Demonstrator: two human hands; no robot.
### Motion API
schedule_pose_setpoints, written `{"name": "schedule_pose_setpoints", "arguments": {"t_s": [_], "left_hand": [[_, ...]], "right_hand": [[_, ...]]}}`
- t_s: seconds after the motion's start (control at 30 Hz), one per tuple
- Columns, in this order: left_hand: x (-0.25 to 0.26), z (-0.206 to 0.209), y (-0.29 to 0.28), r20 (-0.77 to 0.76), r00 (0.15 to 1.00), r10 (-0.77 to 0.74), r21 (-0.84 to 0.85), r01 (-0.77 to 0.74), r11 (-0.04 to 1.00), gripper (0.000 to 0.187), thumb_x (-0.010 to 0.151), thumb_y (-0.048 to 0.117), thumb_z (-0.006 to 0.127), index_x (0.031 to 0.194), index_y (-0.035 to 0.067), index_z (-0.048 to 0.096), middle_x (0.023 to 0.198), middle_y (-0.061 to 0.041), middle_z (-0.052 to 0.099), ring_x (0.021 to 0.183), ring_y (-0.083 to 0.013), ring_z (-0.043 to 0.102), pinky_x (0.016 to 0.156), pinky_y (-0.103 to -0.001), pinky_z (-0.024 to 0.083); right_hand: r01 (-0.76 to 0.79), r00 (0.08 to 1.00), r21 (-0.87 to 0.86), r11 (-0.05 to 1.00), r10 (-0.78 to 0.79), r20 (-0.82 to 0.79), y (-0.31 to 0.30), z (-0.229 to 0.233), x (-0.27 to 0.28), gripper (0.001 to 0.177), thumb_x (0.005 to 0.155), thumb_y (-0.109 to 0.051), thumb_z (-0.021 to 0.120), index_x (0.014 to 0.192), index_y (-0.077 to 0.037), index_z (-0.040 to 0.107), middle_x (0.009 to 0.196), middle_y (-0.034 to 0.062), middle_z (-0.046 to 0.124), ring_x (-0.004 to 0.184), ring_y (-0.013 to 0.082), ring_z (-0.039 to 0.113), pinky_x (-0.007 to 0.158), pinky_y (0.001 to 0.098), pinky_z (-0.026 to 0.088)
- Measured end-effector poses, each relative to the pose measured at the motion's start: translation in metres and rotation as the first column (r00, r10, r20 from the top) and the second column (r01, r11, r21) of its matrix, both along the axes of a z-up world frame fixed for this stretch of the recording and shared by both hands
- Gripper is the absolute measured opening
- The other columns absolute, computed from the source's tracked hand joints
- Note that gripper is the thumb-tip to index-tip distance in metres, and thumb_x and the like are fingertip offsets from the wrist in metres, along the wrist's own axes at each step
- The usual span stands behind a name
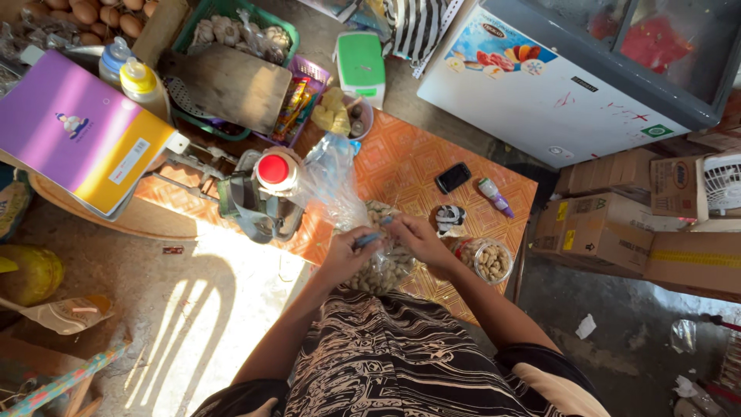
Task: The person pours peanuts from a large plastic bag into a clear glass jar on a table, then ties the large bag closed. The person then pours peanuts from the large bag into a smaller plastic bag and ties it closed.
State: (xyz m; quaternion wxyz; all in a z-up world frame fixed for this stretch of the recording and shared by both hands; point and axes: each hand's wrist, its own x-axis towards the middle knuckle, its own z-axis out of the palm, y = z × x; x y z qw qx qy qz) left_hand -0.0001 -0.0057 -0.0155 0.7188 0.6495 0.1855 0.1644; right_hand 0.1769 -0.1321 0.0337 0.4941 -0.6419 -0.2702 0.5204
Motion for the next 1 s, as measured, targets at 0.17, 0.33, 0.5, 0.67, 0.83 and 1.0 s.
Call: {"name": "schedule_pose_setpoints", "arguments": {"t_s": [0.17,0.33,0.5,0.67,0.83,1.0], "left_hand": [[0.000,0.011,0.003,0.205,0.978,-0.045,0.012,0.043,0.999,0.032,0.092,0.008,0.076,0.123,0.001,0.068,0.112,-0.011,0.071,0.097,-0.0143,0.067,0.082,-0.030,0.054],[0.004,0.023,-0.008,0.062,0.995,0.081,0.401,-0.099,0.911,0.020,0.094,0.007,0.071,0.112,0.000,0.071,0.105,-0.017,0.074,0.088,-0.0271,0.074,0.076,-0.035,0.059],[0.008,0.035,-0.013,-0.014,0.985,0.173,0.333,-0.159,0.930,0.014,0.096,0.005,0.063,0.106,0.001,0.071,0.097,-0.017,0.074,0.079,-0.0278,0.074,0.068,-0.036,0.057],[0.012,0.046,-0.008,0.087,0.962,0.257,0.400,-0.270,0.876,0.011,0.093,0.004,0.069,0.103,0.001,0.073,0.097,-0.016,0.074,0.077,-0.0260,0.072,0.067,-0.034,0.056],[0.012,0.046,-0.010,0.115,0.920,0.374,0.366,-0.389,0.845,0.009,0.090,0.004,0.073,0.099,0.002,0.074,0.093,-0.013,0.074,0.072,-0.0179,0.072,0.064,-0.028,0.057],[0.014,0.044,-0.020,-0.011,0.897,0.442,0.336,-0.413,0.846,0.008,0.088,0.003,0.075,0.096,0.002,0.075,0.083,-0.012,0.072,0.064,-0.0201,0.069,0.060,-0.031,0.054]], "right_hand": [[-0.080,0.831,0.178,0.981,-0.033,0.556,-0.014,0.009,-0.009,0.017,0.103,-0.011,0.060,0.100,-0.002,0.075,0.086,0.0061,0.068,0.077,0.0137,0.060,0.066,0.0315,0.050],[-0.189,0.497,0.421,0.887,-0.283,0.820,0.000,0.020,-0.036,0.006,0.093,-0.003,0.069,0.097,0.001,0.070,0.096,0.0154,0.070,0.088,0.0282,0.066,0.073,0.0359,0.052],[-0.251,0.614,0.298,0.921,-0.086,0.785,0.015,0.041,-0.022,0.012,0.095,0.001,0.069,0.107,0.001,0.065,0.099,0.0174,0.069,0.090,0.0310,0.067,0.077,0.0385,0.053],[-0.210,0.714,0.242,0.947,-0.020,0.700,0.004,0.025,-0.010,0.018,0.091,0.000,0.070,0.108,-0.003,0.070,0.091,0.0130,0.073,0.079,0.0222,0.069,0.066,0.0333,0.053],[-0.102,0.870,0.244,0.964,-0.033,0.493,-0.014,-0.007,-0.025,0.006,0.100,-0.004,0.067,0.101,-0.007,0.073,0.095,0.0067,0.075,0.081,0.0100,0.072,0.071,0.0247,0.063],[-0.023,0.844,0.290,0.957,-0.137,0.519,-0.005,-0.020,-0.045,0.011,0.093,-0.003,0.074,0.099,-0.002,0.065,0.091,0.0061,0.068,0.077,0.0099,0.069,0.063,0.0244,0.057]]}}
